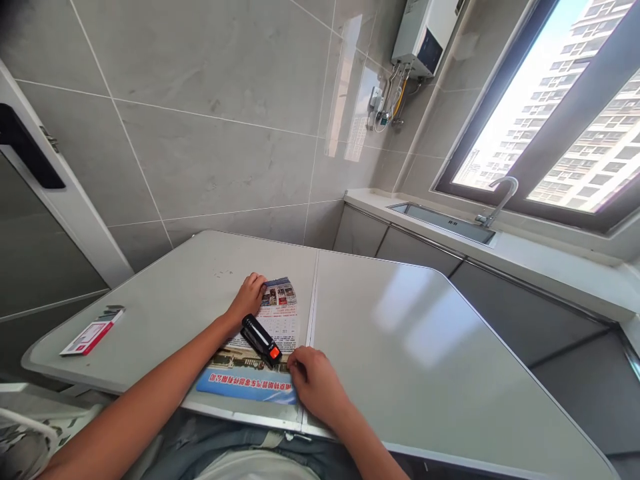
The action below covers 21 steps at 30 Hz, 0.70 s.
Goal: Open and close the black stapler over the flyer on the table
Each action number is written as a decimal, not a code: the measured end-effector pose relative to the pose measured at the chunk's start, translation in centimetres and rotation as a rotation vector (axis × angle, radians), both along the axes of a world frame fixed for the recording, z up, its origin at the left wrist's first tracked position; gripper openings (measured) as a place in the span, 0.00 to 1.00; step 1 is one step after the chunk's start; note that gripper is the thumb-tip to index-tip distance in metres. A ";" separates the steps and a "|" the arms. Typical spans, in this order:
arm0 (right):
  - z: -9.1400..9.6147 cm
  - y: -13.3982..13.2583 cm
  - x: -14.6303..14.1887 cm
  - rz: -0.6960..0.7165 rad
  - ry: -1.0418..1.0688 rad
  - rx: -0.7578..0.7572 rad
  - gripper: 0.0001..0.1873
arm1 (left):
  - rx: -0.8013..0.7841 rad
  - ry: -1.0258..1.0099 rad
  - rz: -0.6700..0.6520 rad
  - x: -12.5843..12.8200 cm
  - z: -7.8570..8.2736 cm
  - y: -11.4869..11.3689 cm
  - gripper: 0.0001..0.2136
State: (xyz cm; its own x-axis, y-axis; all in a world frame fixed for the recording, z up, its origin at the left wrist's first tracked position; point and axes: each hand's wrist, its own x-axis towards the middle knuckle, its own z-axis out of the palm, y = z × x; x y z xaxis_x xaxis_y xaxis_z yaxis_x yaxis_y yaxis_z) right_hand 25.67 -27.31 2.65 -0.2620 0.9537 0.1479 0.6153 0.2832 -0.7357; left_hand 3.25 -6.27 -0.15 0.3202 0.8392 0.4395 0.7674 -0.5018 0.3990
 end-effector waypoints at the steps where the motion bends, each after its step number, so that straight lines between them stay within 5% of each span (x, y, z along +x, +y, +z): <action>1: -0.2 -0.4 -0.1 -0.024 0.020 0.004 0.13 | 0.005 -0.023 -0.026 0.2 0.0 -0.2 0.09; 11: -1.6 -3.4 2.1 -0.251 0.004 0.042 0.10 | -0.116 -0.229 -0.334 2.4 1.2 -3.3 0.09; 16: -1.9 -4.8 4.2 -0.301 -0.018 0.032 0.11 | -0.112 -0.095 -0.519 3.1 0.7 -4.0 0.23; 21: -1.6 -5.5 5.8 -0.339 -0.031 -0.007 0.12 | -0.083 -0.063 -0.552 3.2 0.8 -4.2 0.30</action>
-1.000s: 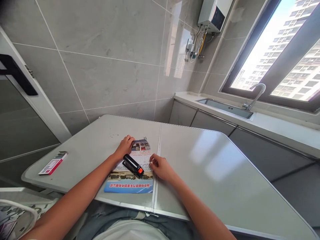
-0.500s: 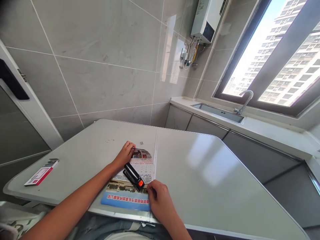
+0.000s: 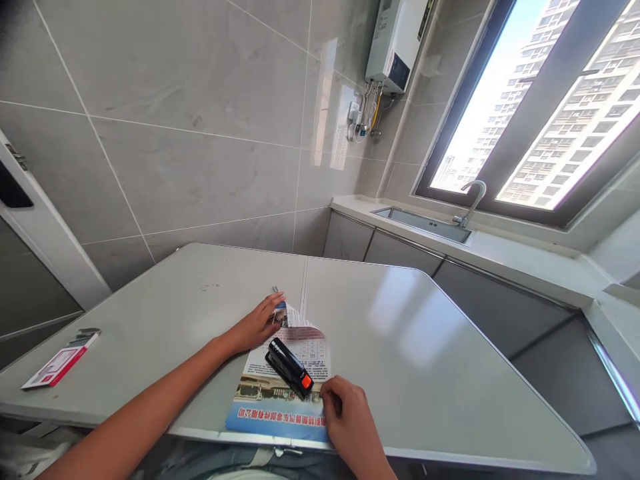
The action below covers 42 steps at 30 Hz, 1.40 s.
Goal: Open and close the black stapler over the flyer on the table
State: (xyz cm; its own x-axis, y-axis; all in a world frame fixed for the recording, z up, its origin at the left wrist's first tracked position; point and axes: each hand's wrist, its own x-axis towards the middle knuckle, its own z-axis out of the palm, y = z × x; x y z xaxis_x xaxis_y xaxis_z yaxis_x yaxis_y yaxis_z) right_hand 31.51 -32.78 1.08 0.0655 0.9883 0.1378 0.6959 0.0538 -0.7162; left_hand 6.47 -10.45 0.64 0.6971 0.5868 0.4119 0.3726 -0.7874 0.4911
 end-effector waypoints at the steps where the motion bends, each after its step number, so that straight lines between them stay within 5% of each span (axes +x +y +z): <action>1: 0.1 -0.1 0.2 -0.008 -0.004 -0.013 0.12 | 0.004 -0.001 -0.007 0.0 0.1 -0.1 0.29; 9: -0.3 0.2 0.9 -0.102 -0.061 -0.032 0.14 | -0.031 0.120 -0.159 -0.9 0.9 -0.9 0.13; 14: 0.9 1.3 0.4 -0.224 -0.082 0.210 0.15 | -0.051 0.121 -0.154 -1.0 0.5 -0.7 0.13; 19: 2.8 2.9 -1.6 0.028 -0.072 0.137 0.20 | -0.049 0.063 -0.124 -0.6 0.1 -0.6 0.12; 24: 4.1 5.2 -2.0 0.136 -0.199 0.005 0.04 | -0.080 0.065 -0.113 -0.7 -0.1 -0.4 0.13; 32: 3.8 10.9 0.3 0.222 -0.200 0.070 0.08 | -0.106 0.067 -0.098 -0.6 -0.4 0.0 0.15; 36: 2.7 10.9 0.9 0.203 -0.120 0.138 0.19 | -0.114 -0.001 -0.119 -0.8 0.9 -0.7 0.11; 40: 3.3 10.0 1.8 0.184 -0.046 0.311 0.11 | -0.165 -0.023 -0.146 -0.7 2.1 -1.4 0.13; 42: 3.7 9.8 2.1 0.181 -0.026 0.350 0.18 | -0.212 -0.020 -0.155 -0.5 1.9 -1.5 0.15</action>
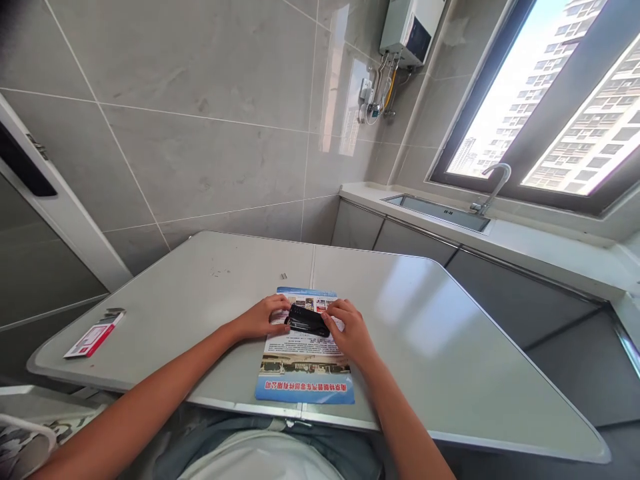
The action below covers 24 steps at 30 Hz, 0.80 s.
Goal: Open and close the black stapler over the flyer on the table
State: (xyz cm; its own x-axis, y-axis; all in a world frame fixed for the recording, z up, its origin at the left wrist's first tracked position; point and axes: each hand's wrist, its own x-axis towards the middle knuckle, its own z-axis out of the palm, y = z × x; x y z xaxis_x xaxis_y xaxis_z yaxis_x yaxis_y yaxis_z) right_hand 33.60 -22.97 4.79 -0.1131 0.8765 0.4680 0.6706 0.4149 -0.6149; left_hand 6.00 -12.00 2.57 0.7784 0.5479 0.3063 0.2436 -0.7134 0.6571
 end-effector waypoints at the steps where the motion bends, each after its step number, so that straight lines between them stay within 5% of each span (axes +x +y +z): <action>1: 0.1 -0.1 0.1 -0.003 -0.002 0.005 0.20 | -0.029 -0.001 0.006 0.1 -0.2 0.0 0.15; 8: 0.0 0.1 1.1 -0.010 0.039 -0.108 0.19 | -0.185 0.014 0.174 0.6 -1.2 0.5 0.15; 13: 0.4 0.1 1.7 -0.011 0.105 -0.273 0.19 | -0.214 0.028 0.173 0.6 -0.9 0.5 0.16; 19: 0.6 0.8 0.6 -0.007 0.031 -0.115 0.15 | -0.201 0.001 0.165 0.5 -1.1 0.5 0.15; 24: -0.8 2.2 -1.1 0.121 -0.134 -0.198 0.21 | -0.183 -0.037 0.134 0.2 -1.0 0.5 0.20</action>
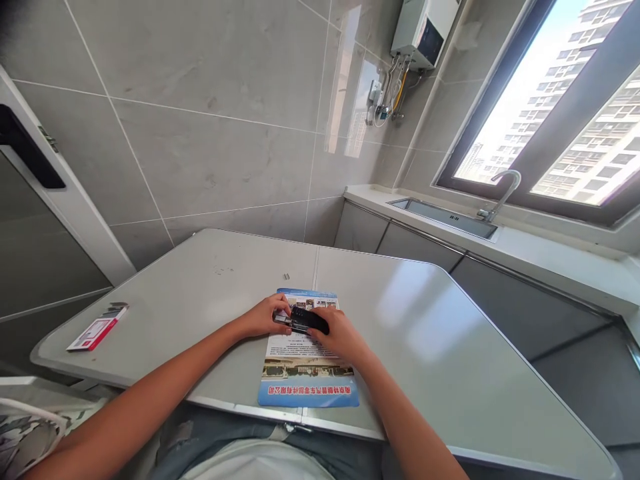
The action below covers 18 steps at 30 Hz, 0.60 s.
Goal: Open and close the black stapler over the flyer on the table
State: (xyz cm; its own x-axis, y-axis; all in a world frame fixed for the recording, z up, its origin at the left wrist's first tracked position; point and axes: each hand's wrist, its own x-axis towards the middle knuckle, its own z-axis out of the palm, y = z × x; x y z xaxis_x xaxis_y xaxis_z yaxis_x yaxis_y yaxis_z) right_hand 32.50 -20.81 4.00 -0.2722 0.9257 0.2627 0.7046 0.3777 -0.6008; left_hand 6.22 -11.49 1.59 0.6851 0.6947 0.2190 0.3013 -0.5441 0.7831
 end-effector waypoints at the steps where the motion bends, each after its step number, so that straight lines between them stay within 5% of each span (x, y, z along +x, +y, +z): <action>1: -0.3 0.0 -0.2 -0.005 0.000 -0.002 0.18 | -0.002 -0.063 0.003 0.0 0.1 0.1 0.23; 4: -0.9 -0.5 -0.5 -0.030 0.044 0.111 0.15 | -0.141 -0.390 0.066 -0.2 0.4 0.4 0.33; 7: -1.0 -1.2 -0.8 -0.041 0.016 0.355 0.16 | -0.482 -0.618 0.079 -0.4 0.5 0.8 0.34; 11: -1.2 -1.9 -1.3 0.000 -0.260 0.559 0.21 | -0.869 -0.506 -0.082 -1.0 0.4 1.0 0.33; 18: -1.3 -2.5 -2.2 0.116 -0.569 0.960 0.21 | -1.073 -0.491 -0.112 -1.7 0.5 0.9 0.19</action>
